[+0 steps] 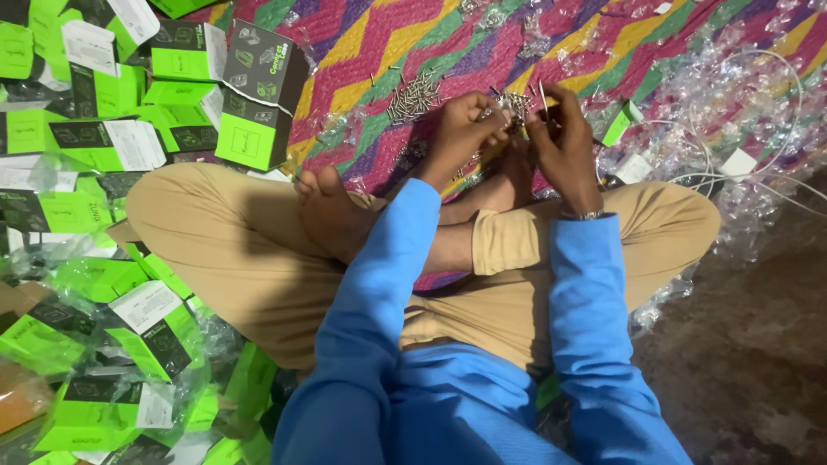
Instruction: The person sits cross-legged on a mat and repeatedly picks up small metal pins and clear plastic bags, inserting the pins into the bags one by one. The person handles the components by hand without visible tools, surrounded by green product boxes and bubble wrap.
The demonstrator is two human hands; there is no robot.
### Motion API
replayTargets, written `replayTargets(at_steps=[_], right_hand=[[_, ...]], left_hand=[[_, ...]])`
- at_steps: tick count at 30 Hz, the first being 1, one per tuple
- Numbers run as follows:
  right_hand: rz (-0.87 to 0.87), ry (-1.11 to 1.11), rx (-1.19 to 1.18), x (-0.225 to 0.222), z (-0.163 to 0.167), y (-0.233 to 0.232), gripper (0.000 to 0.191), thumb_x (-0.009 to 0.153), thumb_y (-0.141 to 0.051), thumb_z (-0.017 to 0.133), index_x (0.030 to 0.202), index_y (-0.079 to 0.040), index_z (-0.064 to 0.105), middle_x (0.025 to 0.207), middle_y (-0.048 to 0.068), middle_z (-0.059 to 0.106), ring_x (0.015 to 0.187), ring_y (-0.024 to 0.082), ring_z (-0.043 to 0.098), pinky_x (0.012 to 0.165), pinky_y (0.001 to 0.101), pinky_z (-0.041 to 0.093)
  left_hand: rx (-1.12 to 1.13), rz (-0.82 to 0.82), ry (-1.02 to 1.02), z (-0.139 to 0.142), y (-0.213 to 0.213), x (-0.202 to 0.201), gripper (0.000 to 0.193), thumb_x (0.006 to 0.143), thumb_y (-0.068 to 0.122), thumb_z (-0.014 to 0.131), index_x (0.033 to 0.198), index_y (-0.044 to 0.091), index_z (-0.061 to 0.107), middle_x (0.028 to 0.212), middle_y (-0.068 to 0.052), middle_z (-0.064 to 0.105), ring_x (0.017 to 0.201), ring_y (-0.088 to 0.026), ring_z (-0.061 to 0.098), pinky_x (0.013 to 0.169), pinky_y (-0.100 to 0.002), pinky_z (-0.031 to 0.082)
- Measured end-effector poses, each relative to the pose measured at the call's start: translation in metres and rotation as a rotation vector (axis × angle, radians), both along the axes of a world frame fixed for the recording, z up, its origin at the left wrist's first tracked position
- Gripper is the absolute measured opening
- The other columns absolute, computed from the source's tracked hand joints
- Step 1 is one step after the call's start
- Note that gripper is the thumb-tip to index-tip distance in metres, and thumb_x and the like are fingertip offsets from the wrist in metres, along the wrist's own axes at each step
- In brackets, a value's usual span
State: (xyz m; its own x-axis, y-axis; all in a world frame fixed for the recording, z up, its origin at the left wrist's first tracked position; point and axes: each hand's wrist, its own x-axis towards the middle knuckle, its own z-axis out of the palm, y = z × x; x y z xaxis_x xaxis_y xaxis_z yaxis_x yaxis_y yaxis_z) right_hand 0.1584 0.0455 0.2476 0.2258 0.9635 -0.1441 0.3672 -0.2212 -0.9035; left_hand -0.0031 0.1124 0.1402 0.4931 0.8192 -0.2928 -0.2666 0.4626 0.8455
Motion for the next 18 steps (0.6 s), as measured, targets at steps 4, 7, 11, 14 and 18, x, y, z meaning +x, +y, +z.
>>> replayTargets(at_steps=[4, 7, 11, 14, 18], right_hand=[[0.066, -0.122, -0.008, -0.001, -0.001, -0.009, 0.025, 0.100, -0.011, 0.069, 0.122, 0.001, 0.071, 0.103, 0.013, 0.075, 0.079, 0.014, 0.070, 0.069, 0.0295, 0.055], [0.131, -0.215, 0.009, -0.004, -0.009, -0.011, 0.023, 0.098, -0.009, 0.071, 0.118, 0.001, 0.075, 0.099, 0.017, 0.076, 0.080, 0.019, 0.071, 0.071, 0.0315, 0.055], [0.175, -0.239, 0.050, -0.007, -0.016, -0.010, 0.022, 0.098, -0.005, 0.069, 0.117, 0.003, 0.075, 0.096, 0.020, 0.076, 0.082, 0.022, 0.073, 0.074, 0.0327, 0.055], [0.152, -0.218, 0.029, -0.006, -0.016, -0.009, 0.022, 0.098, -0.006, 0.068, 0.117, 0.003, 0.074, 0.096, 0.021, 0.076, 0.081, 0.023, 0.074, 0.073, 0.0336, 0.056], [0.152, -0.249, 0.039, -0.005, -0.017, -0.009, 0.023, 0.098, -0.005, 0.068, 0.119, 0.003, 0.074, 0.100, 0.023, 0.076, 0.084, 0.024, 0.076, 0.077, 0.0340, 0.059]], left_hand=[[-0.118, 0.168, -0.020, 0.000, 0.008, 0.002, 0.031, 0.085, 0.004, 0.069, 0.116, 0.003, 0.063, 0.088, -0.004, 0.077, 0.066, -0.010, 0.071, 0.057, -0.022, 0.056], [-0.082, 0.170, -0.009, -0.004, 0.006, 0.005, 0.017, 0.093, 0.006, 0.071, 0.105, -0.006, 0.072, 0.078, -0.007, 0.073, 0.063, -0.012, 0.067, 0.058, -0.025, 0.055], [-0.057, 0.102, 0.101, -0.006, 0.004, 0.005, 0.023, 0.101, 0.017, 0.068, 0.100, -0.004, 0.075, 0.075, -0.005, 0.072, 0.063, -0.009, 0.066, 0.057, -0.023, 0.049], [0.024, 0.074, 0.168, 0.000, 0.002, 0.002, 0.023, 0.102, 0.019, 0.069, 0.101, -0.003, 0.075, 0.075, -0.006, 0.071, 0.063, -0.010, 0.065, 0.057, -0.025, 0.048], [0.472, 0.155, 0.423, 0.012, -0.007, 0.001, 0.019, 0.097, 0.016, 0.070, 0.107, 0.001, 0.075, 0.090, -0.012, 0.075, 0.080, -0.020, 0.072, 0.068, -0.032, 0.056]])
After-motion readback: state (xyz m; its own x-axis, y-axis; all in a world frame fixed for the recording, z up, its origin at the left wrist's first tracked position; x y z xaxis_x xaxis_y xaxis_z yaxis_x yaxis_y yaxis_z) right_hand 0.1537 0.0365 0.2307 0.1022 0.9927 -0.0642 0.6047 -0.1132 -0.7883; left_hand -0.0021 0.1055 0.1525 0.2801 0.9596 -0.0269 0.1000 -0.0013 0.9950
